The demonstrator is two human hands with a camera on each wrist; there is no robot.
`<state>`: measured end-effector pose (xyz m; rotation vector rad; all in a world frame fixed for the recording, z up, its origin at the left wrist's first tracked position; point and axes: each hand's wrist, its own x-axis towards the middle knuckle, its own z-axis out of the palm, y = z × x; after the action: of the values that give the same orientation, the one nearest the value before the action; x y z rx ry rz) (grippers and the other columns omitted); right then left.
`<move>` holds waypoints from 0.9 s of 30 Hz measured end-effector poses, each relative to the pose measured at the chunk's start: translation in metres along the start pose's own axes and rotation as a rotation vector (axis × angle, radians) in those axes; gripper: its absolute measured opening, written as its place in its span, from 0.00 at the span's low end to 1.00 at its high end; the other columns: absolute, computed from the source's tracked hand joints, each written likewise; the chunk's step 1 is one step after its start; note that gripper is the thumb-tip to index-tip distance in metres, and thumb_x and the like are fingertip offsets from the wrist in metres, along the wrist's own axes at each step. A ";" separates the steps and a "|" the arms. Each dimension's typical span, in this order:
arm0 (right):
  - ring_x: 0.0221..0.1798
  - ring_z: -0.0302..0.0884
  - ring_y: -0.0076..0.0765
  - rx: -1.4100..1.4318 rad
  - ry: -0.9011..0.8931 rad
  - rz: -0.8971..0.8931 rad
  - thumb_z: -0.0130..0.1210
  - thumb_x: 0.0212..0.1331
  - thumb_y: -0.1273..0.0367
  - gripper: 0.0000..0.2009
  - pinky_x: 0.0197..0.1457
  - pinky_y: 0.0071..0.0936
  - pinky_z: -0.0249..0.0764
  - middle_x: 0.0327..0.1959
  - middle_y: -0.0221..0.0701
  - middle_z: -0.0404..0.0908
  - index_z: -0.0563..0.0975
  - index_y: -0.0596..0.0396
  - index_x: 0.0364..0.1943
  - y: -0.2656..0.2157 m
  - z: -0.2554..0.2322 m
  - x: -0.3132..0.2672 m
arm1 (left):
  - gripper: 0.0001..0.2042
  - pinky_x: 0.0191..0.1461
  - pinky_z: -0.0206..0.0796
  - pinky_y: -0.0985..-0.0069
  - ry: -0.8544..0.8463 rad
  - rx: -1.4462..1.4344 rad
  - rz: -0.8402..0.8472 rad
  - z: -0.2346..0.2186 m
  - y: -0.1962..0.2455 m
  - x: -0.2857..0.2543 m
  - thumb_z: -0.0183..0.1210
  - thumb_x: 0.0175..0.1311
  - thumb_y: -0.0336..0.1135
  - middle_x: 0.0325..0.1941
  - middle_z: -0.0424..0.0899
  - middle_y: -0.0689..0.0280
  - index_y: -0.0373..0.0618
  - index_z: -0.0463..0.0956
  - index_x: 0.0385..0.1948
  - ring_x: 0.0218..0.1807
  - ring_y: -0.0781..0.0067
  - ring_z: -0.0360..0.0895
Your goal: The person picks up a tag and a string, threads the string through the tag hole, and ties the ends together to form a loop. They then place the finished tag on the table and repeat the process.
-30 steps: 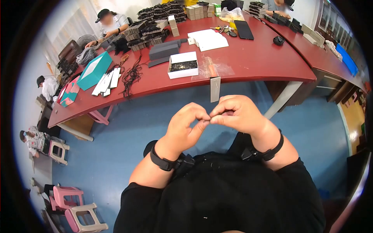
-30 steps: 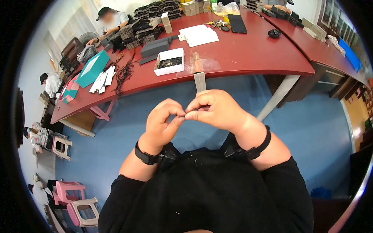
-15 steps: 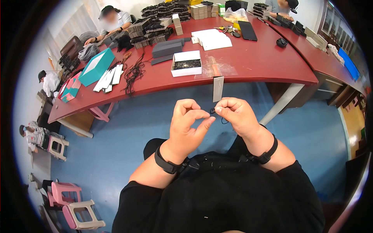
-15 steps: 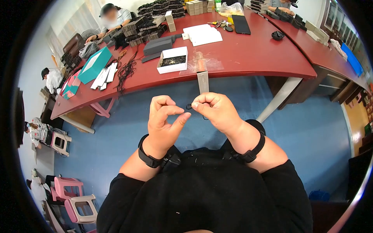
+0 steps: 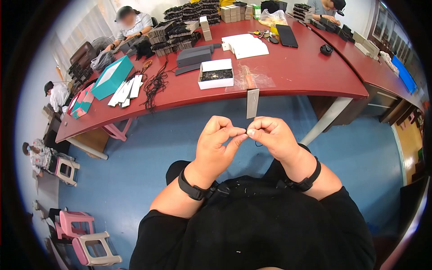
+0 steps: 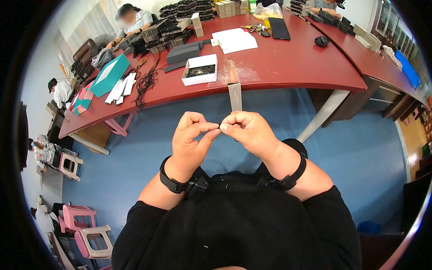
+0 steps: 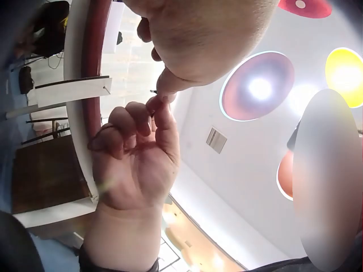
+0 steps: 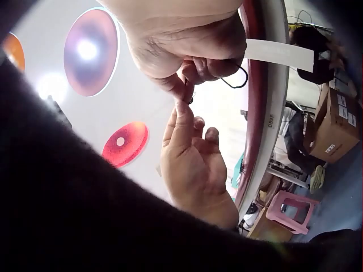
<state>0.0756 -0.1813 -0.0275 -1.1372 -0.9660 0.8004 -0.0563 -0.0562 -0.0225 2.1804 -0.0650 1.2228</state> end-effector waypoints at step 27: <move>0.31 0.69 0.21 0.421 0.141 -0.290 0.55 0.52 0.80 0.09 0.37 0.19 0.67 0.31 0.26 0.71 0.72 0.54 0.37 0.009 -0.053 0.055 | 0.03 0.31 0.59 0.84 0.054 -0.680 -0.353 0.014 -0.084 0.019 0.46 0.67 0.29 0.28 0.69 0.68 0.44 0.61 0.33 0.27 0.83 0.64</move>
<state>0.1456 -0.1491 -0.0316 -0.6617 -0.7753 0.6383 -0.0075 0.0080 -0.0546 1.4887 -0.0593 0.8864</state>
